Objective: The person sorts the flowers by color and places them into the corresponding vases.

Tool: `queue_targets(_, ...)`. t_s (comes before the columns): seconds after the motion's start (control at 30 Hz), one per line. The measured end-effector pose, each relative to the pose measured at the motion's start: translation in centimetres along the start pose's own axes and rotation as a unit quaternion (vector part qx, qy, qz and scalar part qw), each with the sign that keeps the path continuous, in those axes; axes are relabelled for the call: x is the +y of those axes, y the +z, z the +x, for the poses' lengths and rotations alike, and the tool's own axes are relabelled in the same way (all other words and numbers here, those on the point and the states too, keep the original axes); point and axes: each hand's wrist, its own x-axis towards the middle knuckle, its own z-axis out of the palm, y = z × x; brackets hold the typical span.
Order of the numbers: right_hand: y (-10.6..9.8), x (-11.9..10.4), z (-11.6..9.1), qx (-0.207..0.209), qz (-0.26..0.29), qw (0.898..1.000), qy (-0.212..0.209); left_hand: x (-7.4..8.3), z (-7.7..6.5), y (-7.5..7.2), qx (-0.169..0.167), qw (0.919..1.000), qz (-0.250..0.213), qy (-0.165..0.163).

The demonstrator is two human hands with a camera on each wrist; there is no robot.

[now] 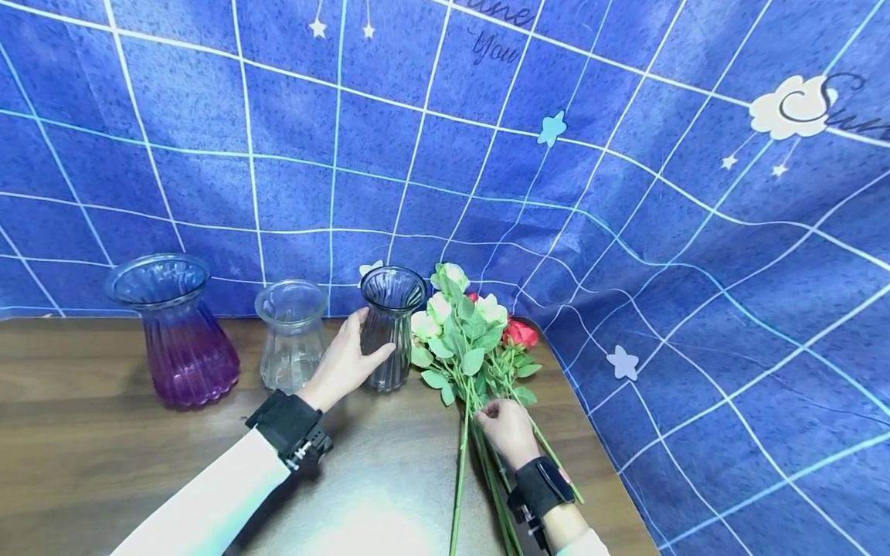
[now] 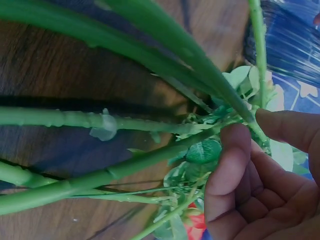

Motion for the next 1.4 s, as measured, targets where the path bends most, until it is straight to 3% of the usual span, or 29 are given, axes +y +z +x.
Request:
queue_targets(0.43, 0.5, -0.2, 0.1, -0.011, 0.006, 1.0, 0.006, -0.5, 0.4, 0.8, 0.031, 0.9993, 0.022, 0.003)
queue_targets(0.67, -0.3, -0.6, -0.1, 0.025, -0.007, 1.0, -0.018, -0.7, 0.4, 1.1, 0.044, 0.9984, 0.033, -0.009)
queue_targets(1.2, -5.7, -3.5, -2.6, 0.064, 0.02, 0.998, -0.007, -0.7, 0.3, 1.2, 0.035, 0.9975, 0.053, -0.03)
queue_targets(1.4, -7.5, -5.3, -3.4, 0.106, 0.06, 0.992, -0.03, -0.8, 0.5, 0.9, 0.038, 0.9975, 0.051, -0.029)
